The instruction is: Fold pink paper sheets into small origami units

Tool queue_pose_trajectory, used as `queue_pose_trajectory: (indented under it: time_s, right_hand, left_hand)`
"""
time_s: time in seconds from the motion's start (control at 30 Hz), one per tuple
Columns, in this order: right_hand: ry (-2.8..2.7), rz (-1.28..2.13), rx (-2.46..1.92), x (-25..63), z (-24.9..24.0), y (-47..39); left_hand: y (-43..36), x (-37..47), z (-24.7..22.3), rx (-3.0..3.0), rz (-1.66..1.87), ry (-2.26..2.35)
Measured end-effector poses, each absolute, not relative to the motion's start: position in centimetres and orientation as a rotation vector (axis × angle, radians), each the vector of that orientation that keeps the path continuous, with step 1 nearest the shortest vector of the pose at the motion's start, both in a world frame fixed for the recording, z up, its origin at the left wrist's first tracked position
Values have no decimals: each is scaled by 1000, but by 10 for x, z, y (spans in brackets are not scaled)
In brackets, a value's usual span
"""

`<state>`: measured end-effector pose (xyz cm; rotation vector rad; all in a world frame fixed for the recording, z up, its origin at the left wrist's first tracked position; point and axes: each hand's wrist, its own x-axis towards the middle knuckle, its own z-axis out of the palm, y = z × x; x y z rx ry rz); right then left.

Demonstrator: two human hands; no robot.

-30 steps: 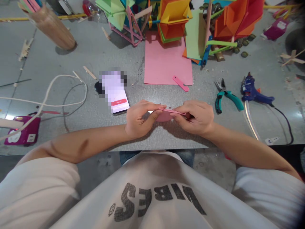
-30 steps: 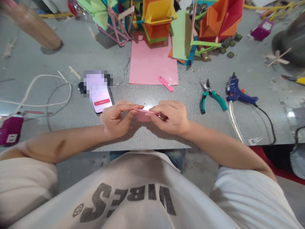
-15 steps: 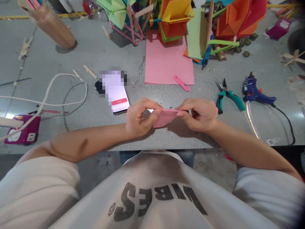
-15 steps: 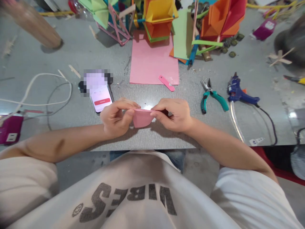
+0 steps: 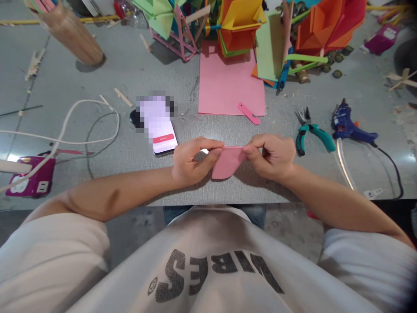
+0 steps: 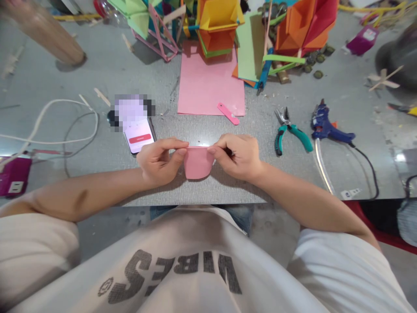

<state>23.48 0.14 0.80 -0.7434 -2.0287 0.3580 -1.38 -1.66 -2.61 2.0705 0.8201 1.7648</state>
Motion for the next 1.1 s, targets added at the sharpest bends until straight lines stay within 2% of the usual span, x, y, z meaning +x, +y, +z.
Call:
queue_pose_trajectory:
  time_s: [0.2, 0.57, 0.93, 1.1]
  right_hand:
    - [-1973, 447, -720, 228, 6, 2]
    - [-2117, 63, -471, 231, 9, 4]
    - [-2162, -28, -460, 232, 3, 7]
    - [-2135, 46, -472, 231, -1, 10]
  left_hand:
    - [-18, -14, -30, 2088, 1756, 802]
    - [-21, -13, -19, 2145, 1579, 771]
    - [-23, -14, -18, 2175, 1575, 799]
    - [-25, -14, -19, 2139, 1583, 817]
